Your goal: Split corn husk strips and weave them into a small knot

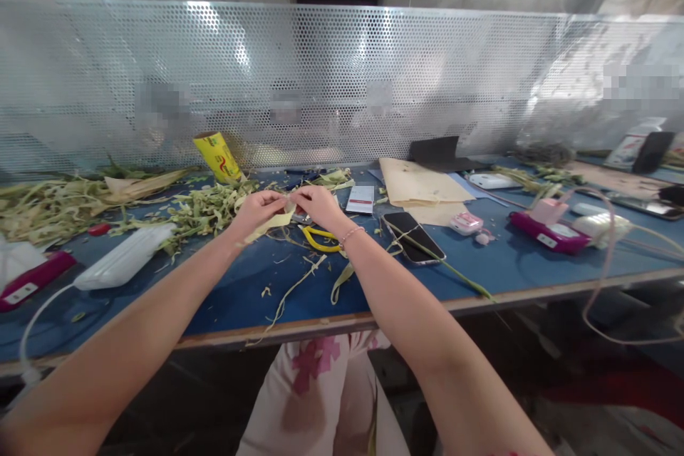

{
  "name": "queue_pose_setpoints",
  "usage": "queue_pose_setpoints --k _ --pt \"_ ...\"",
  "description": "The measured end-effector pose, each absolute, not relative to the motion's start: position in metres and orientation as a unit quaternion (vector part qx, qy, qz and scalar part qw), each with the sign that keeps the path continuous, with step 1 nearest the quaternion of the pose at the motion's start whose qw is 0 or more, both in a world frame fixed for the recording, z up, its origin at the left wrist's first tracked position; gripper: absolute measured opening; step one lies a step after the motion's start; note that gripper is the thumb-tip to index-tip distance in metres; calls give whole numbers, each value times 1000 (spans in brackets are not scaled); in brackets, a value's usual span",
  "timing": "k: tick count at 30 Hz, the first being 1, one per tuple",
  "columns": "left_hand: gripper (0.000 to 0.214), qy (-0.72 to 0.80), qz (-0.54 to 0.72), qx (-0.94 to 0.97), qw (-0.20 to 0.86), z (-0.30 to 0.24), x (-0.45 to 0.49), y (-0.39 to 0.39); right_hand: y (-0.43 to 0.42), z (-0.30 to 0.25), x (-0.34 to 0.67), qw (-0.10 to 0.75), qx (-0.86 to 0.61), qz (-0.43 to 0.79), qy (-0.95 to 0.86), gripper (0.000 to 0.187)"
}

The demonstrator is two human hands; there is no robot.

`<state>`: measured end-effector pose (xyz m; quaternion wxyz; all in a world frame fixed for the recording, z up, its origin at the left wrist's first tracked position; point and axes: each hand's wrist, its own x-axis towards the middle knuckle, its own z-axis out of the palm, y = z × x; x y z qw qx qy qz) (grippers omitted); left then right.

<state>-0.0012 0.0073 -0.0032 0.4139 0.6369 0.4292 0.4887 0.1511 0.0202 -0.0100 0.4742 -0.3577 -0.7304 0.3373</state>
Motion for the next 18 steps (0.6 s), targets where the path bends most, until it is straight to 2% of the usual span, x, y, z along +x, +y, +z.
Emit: queue_pose_setpoints --k 6,13,18 --pt "22 414 498 610 457 -6 0 6 20 -12 152 476 -353 324 -737 23" --pt "20 417 501 602 461 -5 0 7 20 -11 152 478 -361 299 -743 28" --pt "17 425 485 581 496 -2 2 3 20 -12 152 478 -355 303 -744 25"
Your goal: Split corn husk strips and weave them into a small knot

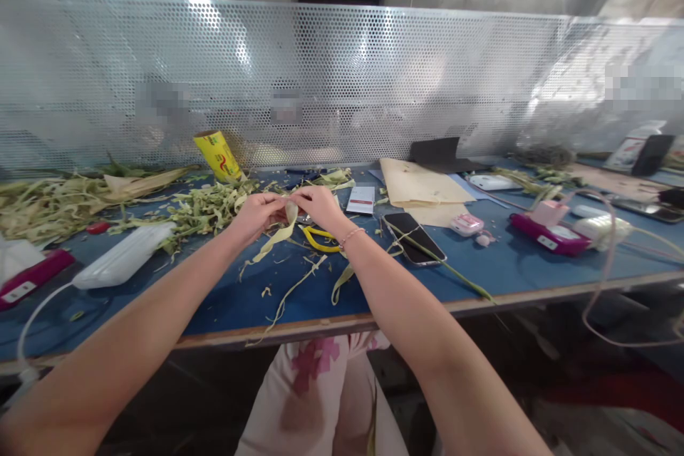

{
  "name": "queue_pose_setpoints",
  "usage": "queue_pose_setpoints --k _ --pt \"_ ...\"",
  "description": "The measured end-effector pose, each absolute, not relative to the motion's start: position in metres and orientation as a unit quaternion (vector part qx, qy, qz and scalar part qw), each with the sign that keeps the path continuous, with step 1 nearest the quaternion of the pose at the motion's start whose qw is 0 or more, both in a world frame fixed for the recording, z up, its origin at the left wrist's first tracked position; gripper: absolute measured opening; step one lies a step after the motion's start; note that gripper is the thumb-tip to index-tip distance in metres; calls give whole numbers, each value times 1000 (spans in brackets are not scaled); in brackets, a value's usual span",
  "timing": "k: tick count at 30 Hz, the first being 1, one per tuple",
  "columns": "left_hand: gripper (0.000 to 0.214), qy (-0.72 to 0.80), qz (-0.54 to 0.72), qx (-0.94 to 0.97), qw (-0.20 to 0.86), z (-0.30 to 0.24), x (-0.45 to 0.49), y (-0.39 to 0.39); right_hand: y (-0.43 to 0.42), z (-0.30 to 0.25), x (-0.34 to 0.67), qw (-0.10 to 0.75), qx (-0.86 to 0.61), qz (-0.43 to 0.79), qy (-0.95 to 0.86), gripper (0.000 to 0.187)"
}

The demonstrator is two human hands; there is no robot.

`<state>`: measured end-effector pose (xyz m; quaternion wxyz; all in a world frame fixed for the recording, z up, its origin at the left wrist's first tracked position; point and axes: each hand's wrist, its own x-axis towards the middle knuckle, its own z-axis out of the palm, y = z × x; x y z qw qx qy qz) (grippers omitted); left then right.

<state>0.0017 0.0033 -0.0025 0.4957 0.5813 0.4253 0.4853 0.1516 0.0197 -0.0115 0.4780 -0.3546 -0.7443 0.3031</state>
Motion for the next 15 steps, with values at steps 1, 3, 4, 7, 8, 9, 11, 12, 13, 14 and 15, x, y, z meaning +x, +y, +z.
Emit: queue_pose_setpoints --k 1,3,4,7,8,9,11,12,13,14,15 --pt "17 429 476 577 506 -2 2 3 19 -12 151 479 -352 310 -742 24" --pt "16 435 463 571 521 -3 2 3 18 -11 150 478 -349 330 -736 23" --pt "16 435 460 571 522 -3 2 3 18 -10 150 477 -349 340 -732 24" --pt "16 428 465 589 503 -4 2 3 17 -9 150 476 -353 343 -729 25" --pt "16 429 468 597 490 -3 2 3 17 -9 150 476 -355 332 -733 25" --pt "16 431 472 604 476 -3 2 2 17 -10 150 476 -357 319 -738 25" --pt "15 442 480 612 447 -1 3 2 19 -11 150 476 -359 294 -747 25" --pt "15 449 481 615 435 1 4 1 20 -12 151 474 -360 287 -750 24" --pt "15 453 481 617 427 2 4 1 20 -12 151 472 -361 285 -752 24" --pt "15 456 481 619 421 3 4 0 21 -13 151 468 -362 287 -754 24" --pt "15 459 478 621 419 3 4 0 21 -13 151 463 -363 289 -755 23"
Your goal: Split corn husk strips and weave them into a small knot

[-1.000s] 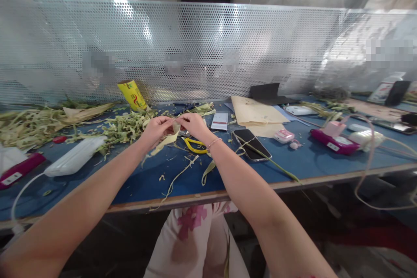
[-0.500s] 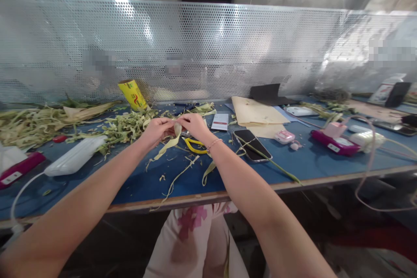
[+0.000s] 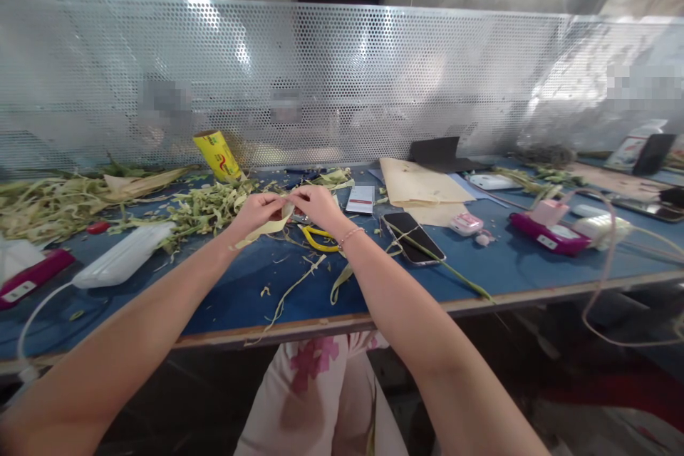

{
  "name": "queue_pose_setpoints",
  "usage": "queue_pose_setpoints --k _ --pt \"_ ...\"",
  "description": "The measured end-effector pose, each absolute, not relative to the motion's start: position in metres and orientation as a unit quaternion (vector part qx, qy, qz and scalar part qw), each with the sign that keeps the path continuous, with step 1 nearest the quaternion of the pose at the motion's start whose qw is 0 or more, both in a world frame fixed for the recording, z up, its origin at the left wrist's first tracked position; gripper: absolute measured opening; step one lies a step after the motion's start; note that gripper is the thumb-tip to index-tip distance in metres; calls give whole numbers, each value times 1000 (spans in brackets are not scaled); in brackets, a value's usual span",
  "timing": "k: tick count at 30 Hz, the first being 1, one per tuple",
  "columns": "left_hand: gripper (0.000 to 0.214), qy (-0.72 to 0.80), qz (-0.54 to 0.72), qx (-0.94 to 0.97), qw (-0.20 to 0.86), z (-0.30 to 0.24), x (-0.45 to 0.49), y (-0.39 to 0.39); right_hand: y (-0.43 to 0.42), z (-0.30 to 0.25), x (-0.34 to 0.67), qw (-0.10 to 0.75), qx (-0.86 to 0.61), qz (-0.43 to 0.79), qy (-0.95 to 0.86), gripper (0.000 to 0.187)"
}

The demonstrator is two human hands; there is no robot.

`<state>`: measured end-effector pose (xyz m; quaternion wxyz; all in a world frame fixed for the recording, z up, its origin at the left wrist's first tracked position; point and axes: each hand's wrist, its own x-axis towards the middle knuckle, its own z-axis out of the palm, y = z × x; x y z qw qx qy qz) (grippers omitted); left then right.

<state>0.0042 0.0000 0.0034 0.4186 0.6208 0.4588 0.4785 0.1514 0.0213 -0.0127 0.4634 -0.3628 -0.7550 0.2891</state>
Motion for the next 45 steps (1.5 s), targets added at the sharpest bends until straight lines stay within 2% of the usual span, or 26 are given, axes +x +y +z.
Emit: queue_pose_setpoints --k 3,9,14,24,33,38,45 --pt "14 463 474 610 434 2 4 1 21 -11 153 447 -363 290 -764 21" --pt "11 452 485 539 520 -8 2 11 19 -8 156 416 -364 207 -807 20" --pt "10 433 456 548 552 -7 -2 9 19 -8 158 412 -364 225 -805 19" --pt "5 436 447 552 552 -6 -2 8 21 -11 159 435 -348 241 -795 15" --pt "10 411 432 639 486 -8 -4 9 21 -9 157 449 -362 348 -739 21" --pt "11 427 443 589 524 -4 -1 5 23 -9 158 441 -347 363 -743 21" --pt "5 438 424 536 584 -2 -2 7 20 -7 160 411 -346 249 -806 17"
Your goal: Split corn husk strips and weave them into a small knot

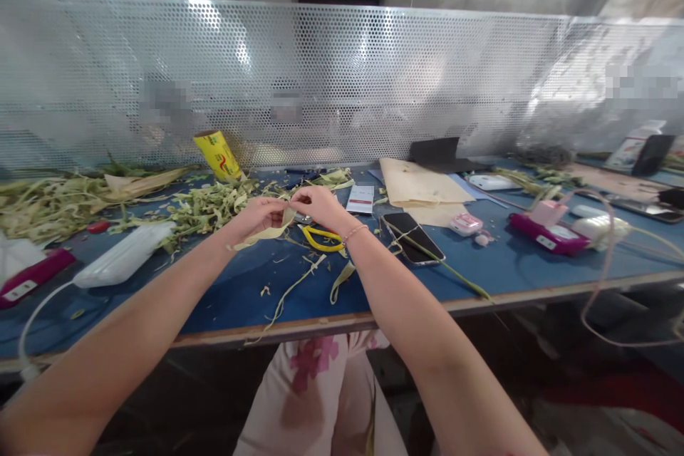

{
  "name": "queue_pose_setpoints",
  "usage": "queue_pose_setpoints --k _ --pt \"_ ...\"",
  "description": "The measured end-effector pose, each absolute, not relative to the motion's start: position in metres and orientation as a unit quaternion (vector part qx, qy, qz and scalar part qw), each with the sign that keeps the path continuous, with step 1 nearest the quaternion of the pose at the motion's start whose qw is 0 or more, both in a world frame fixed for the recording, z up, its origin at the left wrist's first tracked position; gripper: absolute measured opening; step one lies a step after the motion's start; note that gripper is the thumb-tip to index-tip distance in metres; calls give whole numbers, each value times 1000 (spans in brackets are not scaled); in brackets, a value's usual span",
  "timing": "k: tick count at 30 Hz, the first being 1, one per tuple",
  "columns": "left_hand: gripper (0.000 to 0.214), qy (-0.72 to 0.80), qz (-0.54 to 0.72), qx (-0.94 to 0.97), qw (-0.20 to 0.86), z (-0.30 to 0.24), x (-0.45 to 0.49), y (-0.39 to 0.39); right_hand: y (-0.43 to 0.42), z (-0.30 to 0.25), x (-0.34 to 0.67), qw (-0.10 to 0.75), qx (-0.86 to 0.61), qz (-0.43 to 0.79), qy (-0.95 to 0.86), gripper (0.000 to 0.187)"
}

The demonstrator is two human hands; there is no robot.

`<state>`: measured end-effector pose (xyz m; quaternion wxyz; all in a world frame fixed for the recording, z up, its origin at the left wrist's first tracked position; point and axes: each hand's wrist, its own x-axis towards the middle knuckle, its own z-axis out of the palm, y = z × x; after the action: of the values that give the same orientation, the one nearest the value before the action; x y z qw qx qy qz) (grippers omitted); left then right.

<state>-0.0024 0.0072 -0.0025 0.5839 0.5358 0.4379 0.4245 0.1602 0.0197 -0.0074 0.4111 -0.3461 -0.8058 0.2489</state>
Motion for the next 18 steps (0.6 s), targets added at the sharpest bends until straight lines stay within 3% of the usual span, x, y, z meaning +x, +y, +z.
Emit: queue_pose_setpoints --k 6,14,18 --pt "20 422 409 558 586 -1 -4 6 17 -6 157 430 -334 178 -820 11" --pt "30 399 388 621 551 -5 -8 10 20 -6 157 453 -330 348 -752 10" --pt "32 437 372 663 481 -3 -8 8 22 -7 159 426 -338 345 -765 12"
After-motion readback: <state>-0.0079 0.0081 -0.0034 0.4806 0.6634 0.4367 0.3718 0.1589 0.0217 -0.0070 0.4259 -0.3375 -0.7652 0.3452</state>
